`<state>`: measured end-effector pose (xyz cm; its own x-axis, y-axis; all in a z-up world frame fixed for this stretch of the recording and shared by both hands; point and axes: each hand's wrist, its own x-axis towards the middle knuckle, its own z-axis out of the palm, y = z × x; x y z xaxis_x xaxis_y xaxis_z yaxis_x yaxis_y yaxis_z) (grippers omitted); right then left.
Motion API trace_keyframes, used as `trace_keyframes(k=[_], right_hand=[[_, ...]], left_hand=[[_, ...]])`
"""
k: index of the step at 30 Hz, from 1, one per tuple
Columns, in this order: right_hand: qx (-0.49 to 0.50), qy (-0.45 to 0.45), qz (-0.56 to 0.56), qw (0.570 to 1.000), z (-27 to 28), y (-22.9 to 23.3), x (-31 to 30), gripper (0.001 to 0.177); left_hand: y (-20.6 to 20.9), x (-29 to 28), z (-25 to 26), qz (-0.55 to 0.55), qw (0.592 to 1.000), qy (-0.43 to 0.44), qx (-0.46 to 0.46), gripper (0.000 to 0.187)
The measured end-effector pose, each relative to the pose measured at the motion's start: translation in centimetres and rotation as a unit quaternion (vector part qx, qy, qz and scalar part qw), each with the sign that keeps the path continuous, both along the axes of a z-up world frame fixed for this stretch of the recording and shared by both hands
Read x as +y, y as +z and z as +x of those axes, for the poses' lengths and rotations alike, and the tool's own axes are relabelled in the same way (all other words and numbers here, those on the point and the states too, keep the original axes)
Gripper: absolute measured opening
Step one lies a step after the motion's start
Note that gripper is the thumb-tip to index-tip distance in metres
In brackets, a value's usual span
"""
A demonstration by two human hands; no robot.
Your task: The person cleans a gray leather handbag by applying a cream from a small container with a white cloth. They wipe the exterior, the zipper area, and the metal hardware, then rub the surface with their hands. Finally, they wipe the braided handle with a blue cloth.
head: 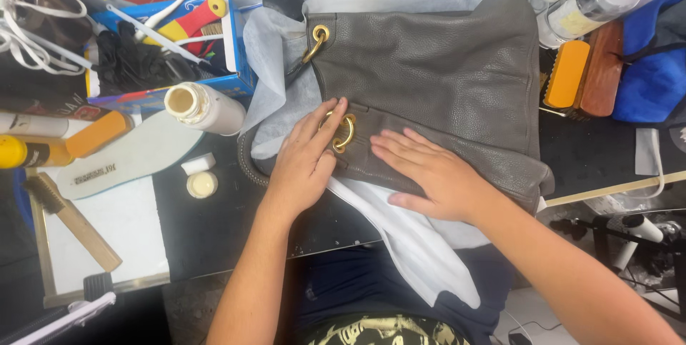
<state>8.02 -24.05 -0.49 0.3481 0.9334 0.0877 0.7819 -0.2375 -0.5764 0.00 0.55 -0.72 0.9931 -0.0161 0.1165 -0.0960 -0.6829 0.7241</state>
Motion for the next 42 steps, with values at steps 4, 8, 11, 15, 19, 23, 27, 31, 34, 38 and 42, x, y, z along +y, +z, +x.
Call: trace_keyframes(k=[4, 8, 11, 15, 19, 23, 27, 31, 34, 38, 42], right_hand=[[0.034, 0.014, 0.047, 0.998, -1.4, 0.0, 1.1, 0.085], [0.036, 0.015, -0.005, 0.999, -0.8, 1.1, -1.2, 0.081], [0.013, 0.005, -0.003, 1.000, -0.8, 0.7, -0.3, 0.083], [0.018, 0.011, 0.039, 0.999, -1.4, -0.2, 2.1, 0.085], [0.020, 0.061, -0.002, 0.998, -2.5, 0.3, -1.2, 0.078], [-0.014, -0.006, -0.066, 0.998, -4.2, 1.5, -6.2, 0.078], [-0.116, -0.169, -0.167, 0.964, -8.5, 2.8, -10.1, 0.086], [-0.181, -0.298, -0.215, 0.912, -10.2, 3.0, -11.9, 0.095], [-0.144, -0.357, -0.179, 0.906, -8.8, 2.4, -12.1, 0.102], [-0.168, -0.374, -0.168, 0.896, -5.6, 0.8, -10.1, 0.105], [-0.164, -0.368, -0.181, 0.897, -6.0, -1.4, -5.1, 0.109]], left_hand=[[0.0, 0.2, 0.1, -0.006, 1.000, 0.001, 0.005, 0.074], [0.1, 0.0, -0.1, 0.004, 1.000, 0.002, 0.005, 0.074], [0.2, 0.0, 0.0, 0.003, 1.000, 0.009, 0.006, 0.073], [0.2, 0.1, 0.0, -0.013, 1.000, 0.001, 0.005, 0.074], [0.1, 0.3, -0.1, -0.024, 1.000, -0.013, -0.003, 0.074], [0.4, 0.2, -0.1, -0.030, 0.999, -0.007, 0.018, 0.073], [0.4, 0.1, -0.2, -0.028, 0.999, -0.014, 0.021, 0.073], [-0.1, -0.1, 0.1, -0.019, 1.000, -0.015, 0.014, 0.074], [-0.3, 0.0, 0.0, -0.009, 1.000, -0.008, 0.017, 0.075], [-0.3, 0.0, -0.1, -0.007, 1.000, -0.017, -0.002, 0.074], [-0.2, -0.3, -0.1, -0.002, 0.999, 0.006, 0.033, 0.075]])
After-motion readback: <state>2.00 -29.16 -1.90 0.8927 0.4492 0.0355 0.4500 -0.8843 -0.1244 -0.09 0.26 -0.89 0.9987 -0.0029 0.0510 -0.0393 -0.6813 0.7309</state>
